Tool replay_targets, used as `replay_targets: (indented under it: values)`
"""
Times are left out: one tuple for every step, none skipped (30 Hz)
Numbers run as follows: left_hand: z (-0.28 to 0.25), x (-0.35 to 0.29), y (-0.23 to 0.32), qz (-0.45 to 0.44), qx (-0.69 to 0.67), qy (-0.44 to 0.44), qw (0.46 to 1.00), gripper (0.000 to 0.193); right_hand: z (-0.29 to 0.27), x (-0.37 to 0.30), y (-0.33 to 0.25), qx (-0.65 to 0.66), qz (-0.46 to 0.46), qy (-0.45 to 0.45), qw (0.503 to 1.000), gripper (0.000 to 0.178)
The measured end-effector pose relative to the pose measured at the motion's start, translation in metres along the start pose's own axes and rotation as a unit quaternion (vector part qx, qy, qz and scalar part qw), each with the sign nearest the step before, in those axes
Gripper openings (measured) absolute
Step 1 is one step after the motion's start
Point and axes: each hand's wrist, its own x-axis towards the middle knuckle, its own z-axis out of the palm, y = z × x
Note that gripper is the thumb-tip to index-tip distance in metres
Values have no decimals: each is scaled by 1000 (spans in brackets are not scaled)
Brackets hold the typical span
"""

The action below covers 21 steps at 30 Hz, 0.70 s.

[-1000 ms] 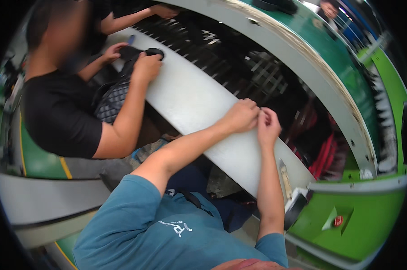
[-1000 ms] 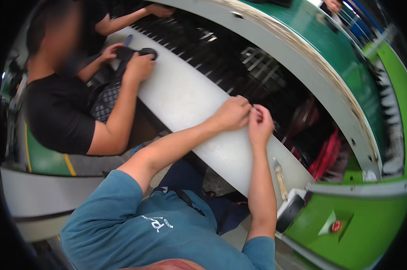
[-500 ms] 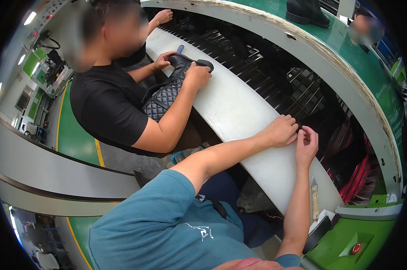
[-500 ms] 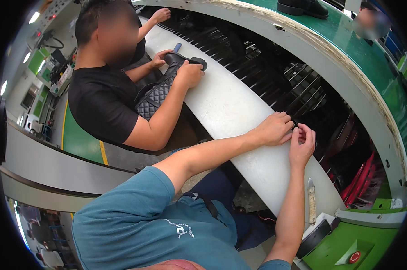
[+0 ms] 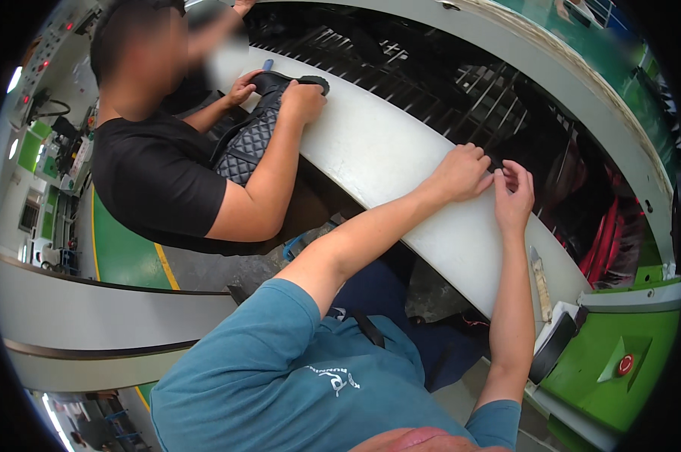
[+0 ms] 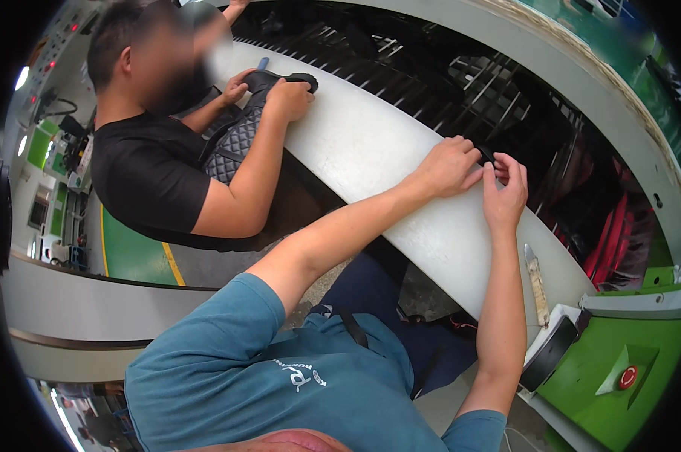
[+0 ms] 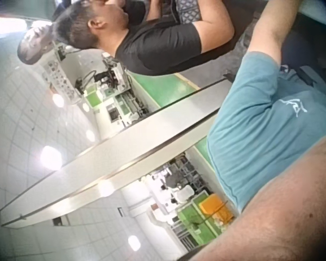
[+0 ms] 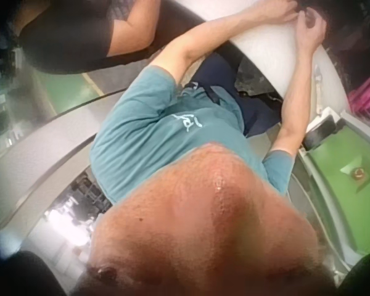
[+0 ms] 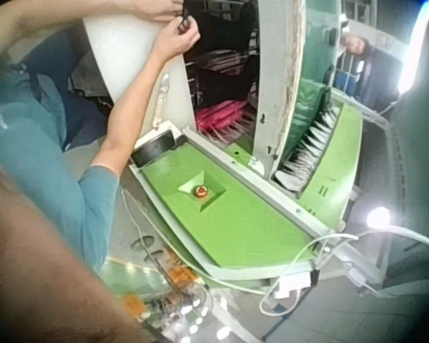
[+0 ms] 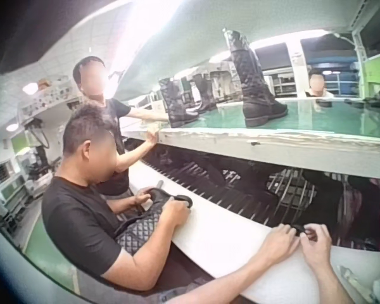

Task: The person attaches soles to boots by pressing them on by hand, feels the edges and seams around the boots, and places the assembled boots onto the upper conveyor.

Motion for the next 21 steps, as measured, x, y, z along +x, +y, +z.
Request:
replay_targets:
  values:
    - [0,0,-1,1,3,4,1000,28,1,0,0,-6,3,1,1000,27]
    - [0,-1,-3,0,1,2,1000,27,2,-1,0,4,9,-7,1000,27]
    - [-1,-1,-2,0,-5,1,1000,27,1,-1,1,13,14,-15,1000,27]
    - [-2,0,-2,-7,-5,-9,1000,27,1,-1,1,15,13,-13,1000,26]
    - [-1,1,0,-14,-4,-19,1000,26,-3,0,2,10,16,-12,1000,26]
    - [-2,0,-1,-9,-1,-12,1000,26,-2,-1,2,13,20,-15,1000,26]
    - [-2,1,-1,-10,-2,-13,1000,26,-1,-1,1,17,23,-19,999,26]
    - [-1,3,-2,-7,-2,-10,1000,26,-1,0,0,17,25,-20,999,26]
    - [-1,3,-2,-4,-2,-9,1000,26,-2,2,-1,11,26,-20,999,26]
    - [-1,2,-1,-5,-3,-10,1000,26,-3,2,-2,6,26,-20,999,26]
    - [-1,0,-1,-8,-3,-13,1000,26,-2,-1,-1,6,28,-20,999,26]
    - [-1,2,-1,-11,-3,-13,1000,26,-2,-1,0,12,28,-21,999,26]
    - [0,2,0,-10,-3,-11,1000,26,-2,0,2,18,27,-22,999,26]
    - [1,3,1,-15,-4,-17,1000,27,-3,2,3,18,26,-22,999,26]
    - [1,0,3,-21,-8,-25,999,28,-2,0,3,18,23,-19,999,25]
    - [1,0,2,-22,-10,-27,999,28,-2,-3,4,19,20,-17,999,25]
    - [0,1,0,-19,-6,-21,1000,27,-2,-4,4,17,22,-18,999,25]
    - [1,2,-2,-15,-2,-13,1000,26,-2,-1,3,16,32,-20,999,25]
    - [2,2,-2,-15,-4,-14,1000,26,-2,1,2,15,41,-23,999,25]
    - [3,1,-2,-13,-11,-6,1000,26,-2,1,3,13,43,-23,999,25]
    - [3,1,0,-10,-18,2,1000,25,-2,-1,4,18,34,-19,999,25]
